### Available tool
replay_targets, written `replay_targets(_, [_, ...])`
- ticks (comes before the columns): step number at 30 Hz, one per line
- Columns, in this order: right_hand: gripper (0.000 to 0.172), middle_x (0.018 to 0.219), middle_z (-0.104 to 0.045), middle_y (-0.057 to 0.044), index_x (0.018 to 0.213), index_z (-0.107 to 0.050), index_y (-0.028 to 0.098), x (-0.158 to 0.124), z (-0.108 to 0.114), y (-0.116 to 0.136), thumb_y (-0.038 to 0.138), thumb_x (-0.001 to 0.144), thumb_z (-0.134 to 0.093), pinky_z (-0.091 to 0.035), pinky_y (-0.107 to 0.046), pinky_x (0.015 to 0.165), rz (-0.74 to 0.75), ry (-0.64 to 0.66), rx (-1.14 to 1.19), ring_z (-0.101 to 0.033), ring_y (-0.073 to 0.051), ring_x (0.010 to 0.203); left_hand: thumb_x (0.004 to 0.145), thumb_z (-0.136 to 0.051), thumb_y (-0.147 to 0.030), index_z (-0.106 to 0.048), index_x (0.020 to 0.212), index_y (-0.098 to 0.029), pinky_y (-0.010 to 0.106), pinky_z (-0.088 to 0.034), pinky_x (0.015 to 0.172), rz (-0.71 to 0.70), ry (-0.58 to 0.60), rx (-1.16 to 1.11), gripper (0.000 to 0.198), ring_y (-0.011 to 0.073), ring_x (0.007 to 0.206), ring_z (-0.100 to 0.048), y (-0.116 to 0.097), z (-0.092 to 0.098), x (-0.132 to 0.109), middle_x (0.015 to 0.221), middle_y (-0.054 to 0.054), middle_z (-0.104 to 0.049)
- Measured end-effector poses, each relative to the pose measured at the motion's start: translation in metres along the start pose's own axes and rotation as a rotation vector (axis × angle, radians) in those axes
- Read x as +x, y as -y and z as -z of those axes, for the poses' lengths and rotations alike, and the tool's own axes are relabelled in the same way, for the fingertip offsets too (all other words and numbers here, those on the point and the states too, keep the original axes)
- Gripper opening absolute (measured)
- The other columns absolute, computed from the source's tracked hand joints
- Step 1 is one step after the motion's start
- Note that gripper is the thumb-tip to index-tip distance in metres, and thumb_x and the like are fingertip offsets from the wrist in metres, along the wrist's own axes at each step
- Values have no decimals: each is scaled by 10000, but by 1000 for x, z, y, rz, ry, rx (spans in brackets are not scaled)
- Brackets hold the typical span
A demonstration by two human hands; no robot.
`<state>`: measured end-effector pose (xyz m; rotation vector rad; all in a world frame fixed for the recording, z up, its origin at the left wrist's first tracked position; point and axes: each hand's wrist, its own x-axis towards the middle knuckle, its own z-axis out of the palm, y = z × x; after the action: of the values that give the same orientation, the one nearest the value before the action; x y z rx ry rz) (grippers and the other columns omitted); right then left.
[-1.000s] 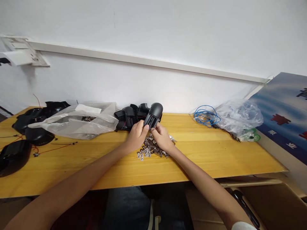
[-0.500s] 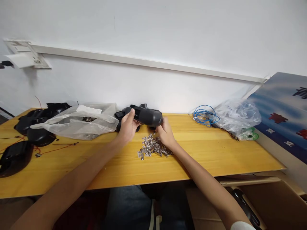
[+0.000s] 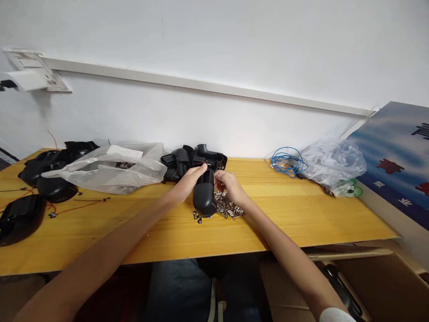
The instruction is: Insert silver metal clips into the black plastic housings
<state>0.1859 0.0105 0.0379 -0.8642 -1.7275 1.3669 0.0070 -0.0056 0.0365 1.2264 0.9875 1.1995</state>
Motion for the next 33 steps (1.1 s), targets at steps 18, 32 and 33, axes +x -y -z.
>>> replay_targets(18, [330, 625, -399, 35, 633, -392, 233, -2, -1, -6, 415, 897, -469, -276, -315, 609, -51, -58, -327, -406, -149, 639, 1035, -415, -534, -481, 657, -245, 358, -359, 624, -136, -10, 700, 479, 228, 638, -543, 12, 1, -6, 641, 30, -585])
replay_targets(32, [342, 615, -428, 44, 642, -399, 233, -4, -2, -2, 452, 897, -458, -269, -307, 602, -74, -38, -382, -401, -140, 628, 1030, -358, -548, -498, 697, -227, 363, -365, 721, -56, 16, 786, 484, 241, 750, -598, 8, -1, -8, 743, 54, -646])
replay_targets(33, [340, 618, -434, 43, 644, -405, 232, -4, -2, -2, 452, 898, -455, -272, -307, 603, -76, -33, -391, -404, -140, 628, 1031, -357, -545, -504, 700, -227, 364, -364, 722, -56, 13, 796, 482, 244, 755, -603, 8, -1, -9, 751, 59, -655])
